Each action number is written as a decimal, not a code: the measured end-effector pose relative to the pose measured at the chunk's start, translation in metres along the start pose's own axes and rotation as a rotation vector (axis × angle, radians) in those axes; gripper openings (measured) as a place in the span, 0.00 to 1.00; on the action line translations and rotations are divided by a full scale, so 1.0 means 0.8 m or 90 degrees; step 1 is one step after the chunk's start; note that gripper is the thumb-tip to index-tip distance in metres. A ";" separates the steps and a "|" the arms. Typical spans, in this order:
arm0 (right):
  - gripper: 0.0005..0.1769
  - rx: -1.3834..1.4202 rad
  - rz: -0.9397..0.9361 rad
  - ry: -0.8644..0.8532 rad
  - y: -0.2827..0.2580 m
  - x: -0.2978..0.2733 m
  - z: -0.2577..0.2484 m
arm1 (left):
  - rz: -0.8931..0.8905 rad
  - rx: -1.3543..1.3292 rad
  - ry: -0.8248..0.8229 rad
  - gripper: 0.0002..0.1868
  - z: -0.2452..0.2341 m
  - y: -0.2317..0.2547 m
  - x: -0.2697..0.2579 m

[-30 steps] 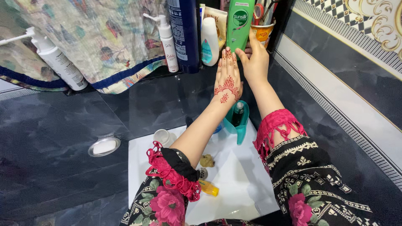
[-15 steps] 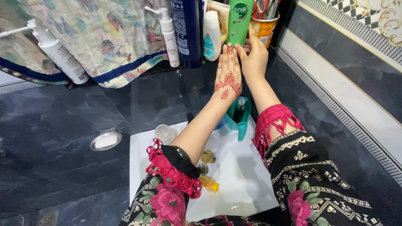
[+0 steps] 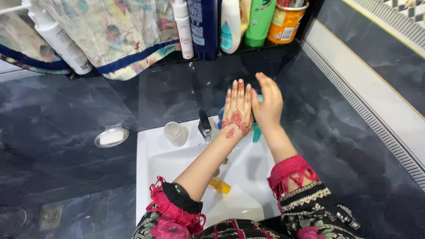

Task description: The person washes several small plastic bottles and a toothbrush in a bathroom sink using a sponge and running water. They scrub each item individually, rinse them, and place them on the sink counter or a nearby shelf.

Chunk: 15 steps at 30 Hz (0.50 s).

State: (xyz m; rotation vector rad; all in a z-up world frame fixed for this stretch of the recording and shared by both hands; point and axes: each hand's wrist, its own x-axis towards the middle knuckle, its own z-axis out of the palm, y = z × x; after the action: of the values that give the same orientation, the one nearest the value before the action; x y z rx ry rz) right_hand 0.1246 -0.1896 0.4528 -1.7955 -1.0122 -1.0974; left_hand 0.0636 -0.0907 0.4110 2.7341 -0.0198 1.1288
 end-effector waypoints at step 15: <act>0.18 0.105 0.187 -0.256 -0.045 -0.188 0.021 | -0.054 -0.098 -0.187 0.40 0.061 -0.016 -0.186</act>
State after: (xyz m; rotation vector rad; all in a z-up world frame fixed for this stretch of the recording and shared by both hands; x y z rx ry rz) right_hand 0.0512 -0.1946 0.3159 -1.9923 -0.9920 -0.4690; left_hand -0.0070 -0.0950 0.2711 2.7070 -0.0285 0.6660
